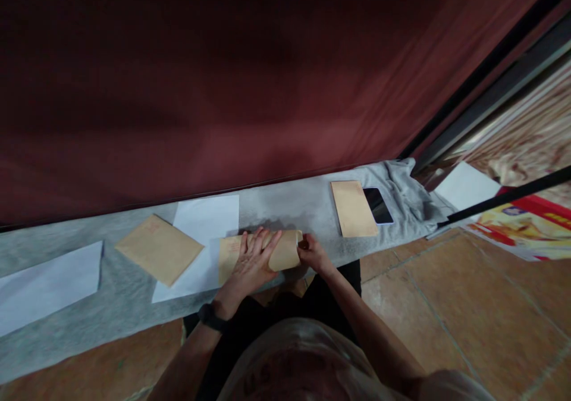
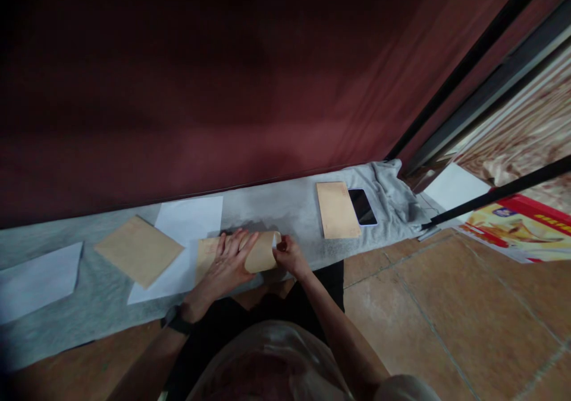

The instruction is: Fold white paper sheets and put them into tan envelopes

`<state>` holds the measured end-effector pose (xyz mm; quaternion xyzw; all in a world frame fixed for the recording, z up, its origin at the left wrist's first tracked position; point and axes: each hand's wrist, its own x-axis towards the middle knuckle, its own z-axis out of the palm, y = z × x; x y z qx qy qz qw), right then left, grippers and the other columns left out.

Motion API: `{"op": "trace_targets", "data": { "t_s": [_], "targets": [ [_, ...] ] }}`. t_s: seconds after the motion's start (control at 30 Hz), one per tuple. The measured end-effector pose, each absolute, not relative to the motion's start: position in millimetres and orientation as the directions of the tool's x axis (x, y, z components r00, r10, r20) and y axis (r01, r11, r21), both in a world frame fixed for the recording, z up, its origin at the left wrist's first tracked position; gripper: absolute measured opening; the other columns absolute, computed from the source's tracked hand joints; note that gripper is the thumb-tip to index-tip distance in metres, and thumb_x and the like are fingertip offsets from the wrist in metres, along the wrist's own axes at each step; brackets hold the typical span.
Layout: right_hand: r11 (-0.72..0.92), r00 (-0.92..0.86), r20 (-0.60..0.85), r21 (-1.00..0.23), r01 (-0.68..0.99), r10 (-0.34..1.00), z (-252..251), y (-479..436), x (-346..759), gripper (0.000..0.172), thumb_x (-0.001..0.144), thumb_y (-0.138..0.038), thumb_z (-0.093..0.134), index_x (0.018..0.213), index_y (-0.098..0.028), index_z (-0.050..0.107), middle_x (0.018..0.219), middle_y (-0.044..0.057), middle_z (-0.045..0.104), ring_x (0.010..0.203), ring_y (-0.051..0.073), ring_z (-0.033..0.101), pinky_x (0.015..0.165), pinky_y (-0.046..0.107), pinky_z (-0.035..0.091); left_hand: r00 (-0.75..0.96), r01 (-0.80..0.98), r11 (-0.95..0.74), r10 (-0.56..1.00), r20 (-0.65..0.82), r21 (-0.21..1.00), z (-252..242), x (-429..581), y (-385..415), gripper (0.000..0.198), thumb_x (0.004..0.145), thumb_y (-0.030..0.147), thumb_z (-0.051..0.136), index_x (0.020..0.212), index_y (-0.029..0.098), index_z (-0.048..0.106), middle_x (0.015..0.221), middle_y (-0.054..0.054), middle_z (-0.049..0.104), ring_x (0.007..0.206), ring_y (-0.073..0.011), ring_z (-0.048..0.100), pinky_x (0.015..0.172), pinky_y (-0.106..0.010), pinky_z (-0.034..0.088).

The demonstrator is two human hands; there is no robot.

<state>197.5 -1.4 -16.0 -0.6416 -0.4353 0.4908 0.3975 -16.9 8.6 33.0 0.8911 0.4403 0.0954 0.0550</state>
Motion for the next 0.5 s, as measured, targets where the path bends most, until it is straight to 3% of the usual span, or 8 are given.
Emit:
{"op": "trace_targets", "data": {
  "t_s": [0.1, 0.17, 0.37, 0.5],
  "targets": [
    [-0.33, 0.115, -0.309, -0.9, 0.286, 0.944, -16.2, -0.2, 198.7, 0.009, 0.071, -0.026, 0.062, 0.075, -0.019, 0.058, 0.063, -0.003, 0.06, 0.06, 0.012, 0.054, 0.053, 0.021, 0.04, 0.612, 0.762, -0.623, 0.782, 0.12, 0.176, 34.4, -14.9, 9.8, 0.104, 0.07, 0.033, 0.078, 0.16, 0.023, 0.026, 0.157, -0.019, 0.04, 0.149, -0.0379, 0.032, 0.122, -0.063, 0.016],
    [-0.335, 0.12, -0.313, -0.895, 0.294, 0.942, -15.9, -1.3, 199.9, 0.009, 0.073, -0.026, 0.061, 0.07, -0.019, 0.056, 0.061, -0.003, 0.058, 0.058, 0.012, 0.052, 0.052, 0.021, 0.038, 0.614, 0.76, -0.625, 0.78, 0.119, 0.177, 34.7, -13.8, 9.8, 0.104, 0.071, 0.034, 0.079, 0.16, 0.023, 0.026, 0.158, -0.019, 0.04, 0.149, -0.0381, 0.033, 0.122, -0.063, 0.017],
    [-0.34, 0.133, -0.316, -0.913, 0.225, 0.939, -16.6, -3.3, 202.2, 0.007, 0.07, -0.024, 0.063, 0.073, -0.018, 0.062, 0.061, -0.002, 0.06, 0.059, 0.013, 0.054, 0.053, 0.022, 0.04, 0.625, 0.751, -0.634, 0.773, 0.111, 0.186, 33.3, -12.9, 11.3, 0.102, 0.074, 0.036, 0.079, 0.16, 0.024, 0.026, 0.158, -0.018, 0.04, 0.15, -0.0382, 0.031, 0.123, -0.063, 0.016],
    [-0.312, 0.166, -0.295, -0.946, 0.087, 0.941, -19.0, 1.5, 199.3, 0.008, 0.07, -0.025, 0.062, 0.075, -0.02, 0.065, 0.062, -0.001, 0.065, 0.063, 0.017, 0.061, 0.059, 0.026, 0.051, 0.62, 0.743, -0.635, 0.772, 0.14, 0.213, 32.6, -13.4, 13.6, 0.1, 0.078, 0.04, 0.078, 0.161, 0.026, 0.024, 0.166, -0.018, 0.026, 0.154, -0.039, 0.02, 0.122, -0.065, 0.014]
  ]
}}
